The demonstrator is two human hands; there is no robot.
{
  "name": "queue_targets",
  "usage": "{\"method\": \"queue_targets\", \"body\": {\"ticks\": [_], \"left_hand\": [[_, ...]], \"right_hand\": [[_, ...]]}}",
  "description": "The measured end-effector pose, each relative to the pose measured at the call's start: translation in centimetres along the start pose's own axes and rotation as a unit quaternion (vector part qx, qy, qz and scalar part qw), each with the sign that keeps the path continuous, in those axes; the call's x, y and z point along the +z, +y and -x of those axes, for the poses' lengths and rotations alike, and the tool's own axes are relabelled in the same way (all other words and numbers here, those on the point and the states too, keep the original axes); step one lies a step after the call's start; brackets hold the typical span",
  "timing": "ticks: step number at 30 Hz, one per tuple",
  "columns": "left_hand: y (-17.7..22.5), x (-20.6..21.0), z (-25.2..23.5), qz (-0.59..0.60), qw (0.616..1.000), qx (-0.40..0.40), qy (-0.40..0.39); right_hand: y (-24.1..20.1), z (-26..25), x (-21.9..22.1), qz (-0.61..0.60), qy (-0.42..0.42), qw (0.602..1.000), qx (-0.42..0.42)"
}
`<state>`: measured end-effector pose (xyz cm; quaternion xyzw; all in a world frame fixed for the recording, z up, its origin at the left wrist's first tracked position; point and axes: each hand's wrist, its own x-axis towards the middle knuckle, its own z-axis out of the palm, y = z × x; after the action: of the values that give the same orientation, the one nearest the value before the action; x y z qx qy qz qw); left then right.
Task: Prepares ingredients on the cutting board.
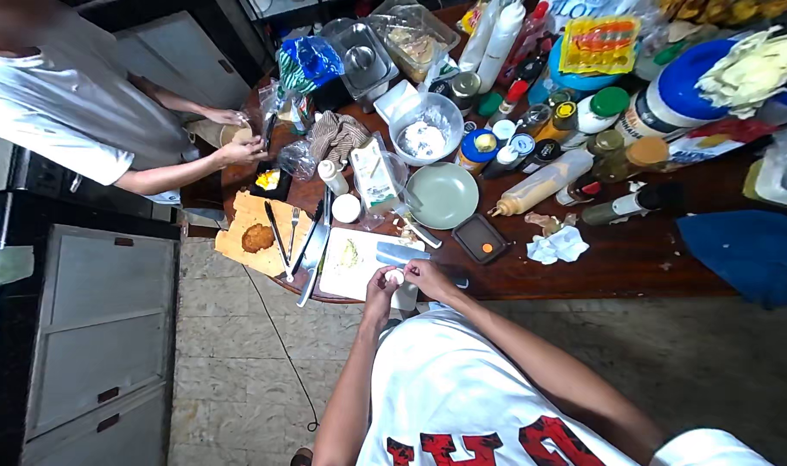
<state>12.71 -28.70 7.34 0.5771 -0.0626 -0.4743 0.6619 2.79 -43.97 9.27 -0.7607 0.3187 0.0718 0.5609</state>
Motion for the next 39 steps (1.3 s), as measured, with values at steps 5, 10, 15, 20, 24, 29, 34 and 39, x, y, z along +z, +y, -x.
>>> {"method": "queue_targets", "body": {"ticks": [5, 10, 15, 20, 24, 29, 34, 39], "left_hand": [[-0.5, -0.4, 0.1, 0.103, 0.993, -0.061, -0.011], [-0.6, -0.7, 0.0, 0.156, 0.985, -0.08, 0.0], [-0.6, -0.8, -0.4, 0.081, 0.997, -0.011, 0.008], [-0.4, -0.4, -0.5, 0.032, 0.999, 0.026, 0.017], [-0.3, -0.4, -0.5, -0.011, 0.999, 0.037, 0.011], [-0.3, 0.3, -0.4, -0.055, 0.998, 0.027, 0.019], [0.2, 1.2, -0.6, -0.135, 0.989, 0.034, 0.048], [0.0, 1.3, -0.7, -0.098, 0.995, 0.032, 0.012]], "right_hand": [[-0.3, -0.1, -0.1, -0.003, -0.008, 1.0, 0.007], [-0.2, -0.3, -0.2, -0.057, -0.015, 0.998, 0.014], [0.0, 0.1, 0.3, -0.211, -0.024, 0.976, 0.048], [0.1, 0.4, 1.1, -0.307, -0.003, 0.949, 0.07], [0.6, 0.1, 1.2, -0.315, 0.013, 0.945, 0.085], [0.2, -0.1, 1.4, -0.199, -0.027, 0.978, 0.056], [-0.2, -0.5, 1.6, -0.067, -0.035, 0.996, 0.047], [0.2, -1.0, 1.4, -0.038, -0.02, 0.997, 0.059]]}}
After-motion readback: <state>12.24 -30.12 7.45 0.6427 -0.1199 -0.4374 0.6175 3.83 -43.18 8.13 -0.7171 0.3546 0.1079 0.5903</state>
